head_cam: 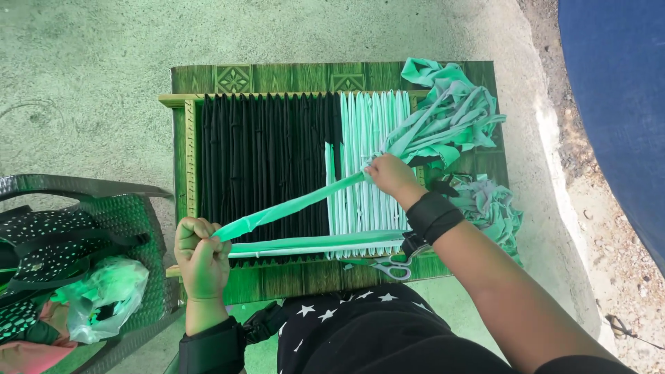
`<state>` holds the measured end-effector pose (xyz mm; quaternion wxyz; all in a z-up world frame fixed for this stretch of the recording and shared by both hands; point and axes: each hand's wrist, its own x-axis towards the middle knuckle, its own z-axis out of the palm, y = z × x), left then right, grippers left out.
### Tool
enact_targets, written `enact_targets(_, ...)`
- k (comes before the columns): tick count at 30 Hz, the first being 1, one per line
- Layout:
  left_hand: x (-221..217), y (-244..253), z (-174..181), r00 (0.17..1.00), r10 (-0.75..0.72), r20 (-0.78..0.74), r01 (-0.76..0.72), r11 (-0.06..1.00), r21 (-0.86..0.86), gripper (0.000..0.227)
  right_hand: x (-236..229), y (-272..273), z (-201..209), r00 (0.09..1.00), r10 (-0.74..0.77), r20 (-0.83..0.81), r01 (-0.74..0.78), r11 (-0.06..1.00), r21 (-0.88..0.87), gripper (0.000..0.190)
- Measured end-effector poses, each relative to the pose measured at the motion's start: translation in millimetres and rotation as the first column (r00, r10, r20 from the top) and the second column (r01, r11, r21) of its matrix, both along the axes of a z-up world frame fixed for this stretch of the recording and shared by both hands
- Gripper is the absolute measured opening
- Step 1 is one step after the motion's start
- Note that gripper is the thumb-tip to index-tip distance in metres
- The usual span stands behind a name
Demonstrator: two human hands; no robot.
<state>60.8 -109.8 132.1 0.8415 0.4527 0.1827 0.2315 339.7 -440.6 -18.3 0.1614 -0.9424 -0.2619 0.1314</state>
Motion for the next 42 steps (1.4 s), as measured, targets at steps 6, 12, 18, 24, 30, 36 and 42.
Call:
enact_targets(6, 9, -5, -1, 0.865, 0.009, -0.502, 0.443, 0.455, 0.772, 0.054, 56, -53, 42, 0.924, -0.275, -0.267, 0.364, 0.846, 0.390, 0.033)
enact_targets(12, -12, 4, -87, 0.591, -0.038, -0.806, 0.490, 0.811, 0.320, 0.022, 119, -151, 93, 0.776, -0.481, -0.408, 0.612, 0.413, 0.675, 0.042)
enact_targets(18, -31, 47, -69, 0.872, 0.374, -0.316, -0.462, 0.844, -0.273, 0.028, 137, -217, 139, 0.651, -0.608, -0.455, 0.532, -0.063, 0.844, 0.029)
enact_targets(24, -24, 31, -10, 0.885, 0.394, -0.247, -0.398, 0.917, 0.035, 0.012, 125, -204, 69, 0.870, -0.459, -0.181, 0.477, 0.685, 0.550, 0.028)
enact_targets(30, -16, 17, 17, 0.956, 0.187, -0.225, -0.155, 0.976, 0.152, 0.014, 21, -20, 79, 0.943, 0.281, -0.177, -0.190, 0.894, 0.406, 0.046)
enact_targets(36, -25, 13, 36, 0.886, -0.100, -0.453, 0.198, 0.965, 0.174, 0.034, -83, 142, 188, 0.686, 0.725, -0.057, -0.512, 0.538, 0.670, 0.084)
enact_targets(42, -24, 57, 52, 0.841, -0.272, -0.467, 0.429, 0.862, 0.270, 0.032, -110, 221, 190, 0.067, 0.726, -0.685, -0.193, 0.683, 0.705, 0.059)
